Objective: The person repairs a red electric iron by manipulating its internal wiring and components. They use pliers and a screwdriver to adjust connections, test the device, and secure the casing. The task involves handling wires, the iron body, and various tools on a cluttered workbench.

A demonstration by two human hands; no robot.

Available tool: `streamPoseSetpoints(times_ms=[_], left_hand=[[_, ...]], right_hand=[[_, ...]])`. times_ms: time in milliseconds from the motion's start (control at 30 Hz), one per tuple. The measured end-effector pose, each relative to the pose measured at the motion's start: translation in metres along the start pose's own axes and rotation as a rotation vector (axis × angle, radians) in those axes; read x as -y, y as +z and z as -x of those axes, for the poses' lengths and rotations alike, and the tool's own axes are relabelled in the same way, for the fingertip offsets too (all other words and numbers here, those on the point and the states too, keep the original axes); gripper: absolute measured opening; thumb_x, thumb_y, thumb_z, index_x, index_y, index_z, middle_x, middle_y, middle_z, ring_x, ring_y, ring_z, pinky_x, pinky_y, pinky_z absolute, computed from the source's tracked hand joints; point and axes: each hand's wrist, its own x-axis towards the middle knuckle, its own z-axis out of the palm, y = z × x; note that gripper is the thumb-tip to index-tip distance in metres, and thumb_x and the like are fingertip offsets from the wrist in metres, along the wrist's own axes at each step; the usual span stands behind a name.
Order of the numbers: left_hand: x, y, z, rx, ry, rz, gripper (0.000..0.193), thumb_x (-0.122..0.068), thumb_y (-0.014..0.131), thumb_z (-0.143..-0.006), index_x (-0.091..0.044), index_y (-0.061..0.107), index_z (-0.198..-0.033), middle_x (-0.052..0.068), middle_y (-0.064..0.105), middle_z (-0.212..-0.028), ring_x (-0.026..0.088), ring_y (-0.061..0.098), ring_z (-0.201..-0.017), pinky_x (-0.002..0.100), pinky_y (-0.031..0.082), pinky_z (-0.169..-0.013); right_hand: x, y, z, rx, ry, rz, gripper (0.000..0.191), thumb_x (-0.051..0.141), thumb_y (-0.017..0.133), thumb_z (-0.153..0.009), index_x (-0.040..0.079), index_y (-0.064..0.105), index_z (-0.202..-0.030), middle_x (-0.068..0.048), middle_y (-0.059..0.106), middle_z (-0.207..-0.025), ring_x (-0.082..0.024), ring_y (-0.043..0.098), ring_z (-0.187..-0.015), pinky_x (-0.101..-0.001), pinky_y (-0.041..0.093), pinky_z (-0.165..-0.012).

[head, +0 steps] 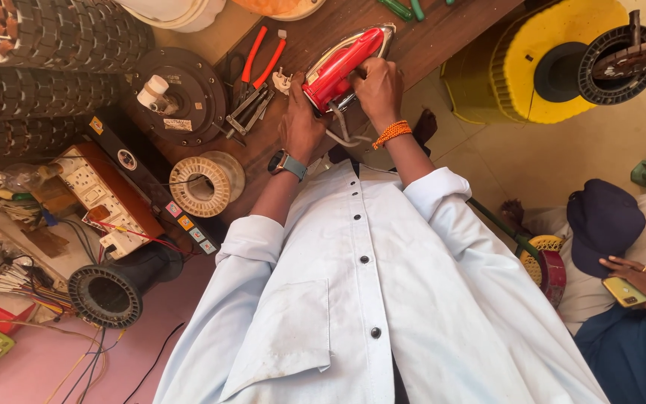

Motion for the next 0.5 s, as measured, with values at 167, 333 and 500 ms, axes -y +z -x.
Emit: streamPoseSetpoints(times_ms=[167, 333, 500], left_hand=[[0.0, 0.0, -0.002, 0.012, -0.019, -0.005, 0.098, -0.023, 0.088, -0.072, -0.016, 0.028, -0.149, 0.017, 0.049, -0.152, 0.048, 0.066, -0.109, 0.056, 0.055, -0.084], [-0.001, 0.002, -0.001, 0.031, -0.062, -0.002, 0.097, -0.024, 0.087, -0.074, -0.018, 0.027, -0.15, 0.016, 0.053, -0.15, 0.047, 0.066, -0.11, 0.056, 0.054, -0.085], [-0.004, 0.001, 0.001, -0.068, -0.008, 0.015, 0.098, -0.024, 0.088, -0.071, -0.018, 0.029, -0.149, 0.016, 0.054, -0.147, 0.046, 0.064, -0.118, 0.056, 0.054, -0.086]], right_hand=[[-0.002, 0.008, 0.002, -0.086, -0.081, 0.042, 0.026, 0.015, 0.076, -0.082, -0.001, 0.063, -0.067, -0.022, 0.065, -0.067, -0.042, 0.066, -0.064, -0.0502, 0.051, -0.061], [0.001, 0.013, 0.006, -0.19, -0.139, 0.14, 0.023, 0.017, 0.076, -0.083, 0.001, 0.065, -0.071, -0.023, 0.066, -0.071, -0.044, 0.066, -0.067, -0.0519, 0.05, -0.06], [0.006, 0.0, 0.012, -0.107, -0.177, -0.138, 0.015, 0.013, 0.07, -0.094, 0.0, 0.07, -0.087, -0.022, 0.068, -0.078, -0.041, 0.069, -0.074, -0.0487, 0.051, -0.065]])
